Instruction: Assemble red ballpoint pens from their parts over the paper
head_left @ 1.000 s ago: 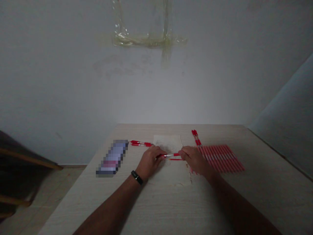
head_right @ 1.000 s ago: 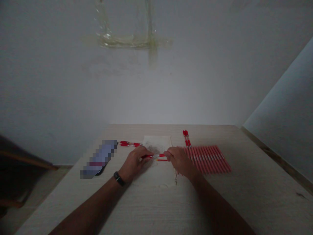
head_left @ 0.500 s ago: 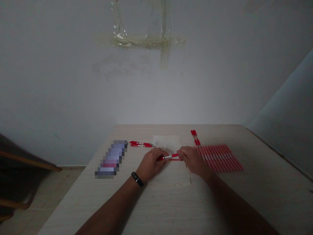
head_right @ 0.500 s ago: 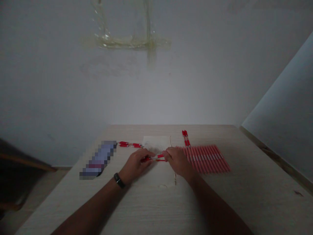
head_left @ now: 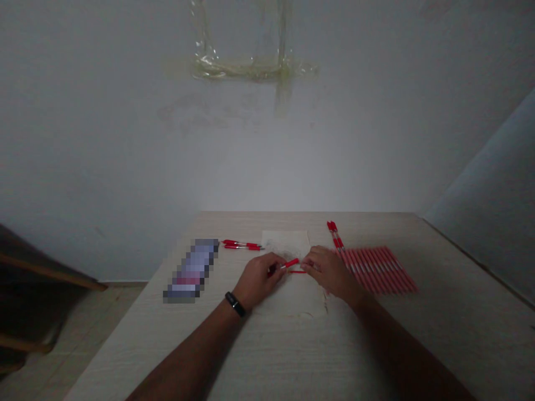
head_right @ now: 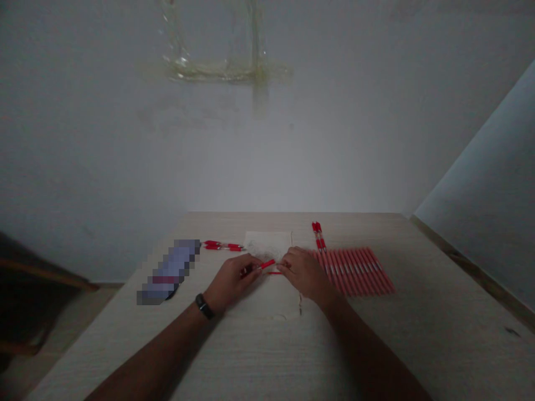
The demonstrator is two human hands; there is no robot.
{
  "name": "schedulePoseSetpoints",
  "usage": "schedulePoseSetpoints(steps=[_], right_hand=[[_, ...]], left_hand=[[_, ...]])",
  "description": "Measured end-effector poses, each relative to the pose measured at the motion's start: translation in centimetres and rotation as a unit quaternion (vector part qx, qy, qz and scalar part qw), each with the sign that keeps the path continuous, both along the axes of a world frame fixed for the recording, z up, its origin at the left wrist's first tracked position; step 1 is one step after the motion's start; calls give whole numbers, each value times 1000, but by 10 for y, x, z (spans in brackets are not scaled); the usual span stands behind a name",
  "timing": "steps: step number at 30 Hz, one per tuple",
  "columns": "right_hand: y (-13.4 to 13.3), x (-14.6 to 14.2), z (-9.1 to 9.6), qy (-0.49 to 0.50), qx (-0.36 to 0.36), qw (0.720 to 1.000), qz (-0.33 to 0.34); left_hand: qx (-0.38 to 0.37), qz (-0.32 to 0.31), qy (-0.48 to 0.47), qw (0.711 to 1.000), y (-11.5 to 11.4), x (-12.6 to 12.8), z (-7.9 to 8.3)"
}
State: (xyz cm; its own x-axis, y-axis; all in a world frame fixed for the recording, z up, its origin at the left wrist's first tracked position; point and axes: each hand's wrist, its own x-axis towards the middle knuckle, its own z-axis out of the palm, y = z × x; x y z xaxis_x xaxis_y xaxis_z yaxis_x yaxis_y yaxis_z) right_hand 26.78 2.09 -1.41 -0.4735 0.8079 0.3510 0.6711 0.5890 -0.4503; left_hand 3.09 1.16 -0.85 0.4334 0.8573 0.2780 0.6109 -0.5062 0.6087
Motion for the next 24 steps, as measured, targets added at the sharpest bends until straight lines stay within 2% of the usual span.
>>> schedulePoseSetpoints(steps=[6,12,18,24], right_hand=[[2,4,-8,-76,8,997,-11],[3,5,-12,-103,5,994,-22],[4,4,-15,-99,1,995,-27],[2,3,-2,-52,37,997,-39]], left_hand=[[-21,41,27,999,2,0,-4],[-19,57,35,998,3,-1,-6],[-14,59,33,998,4,-2,-6],[-4,82,17,996,7,-5,-9]])
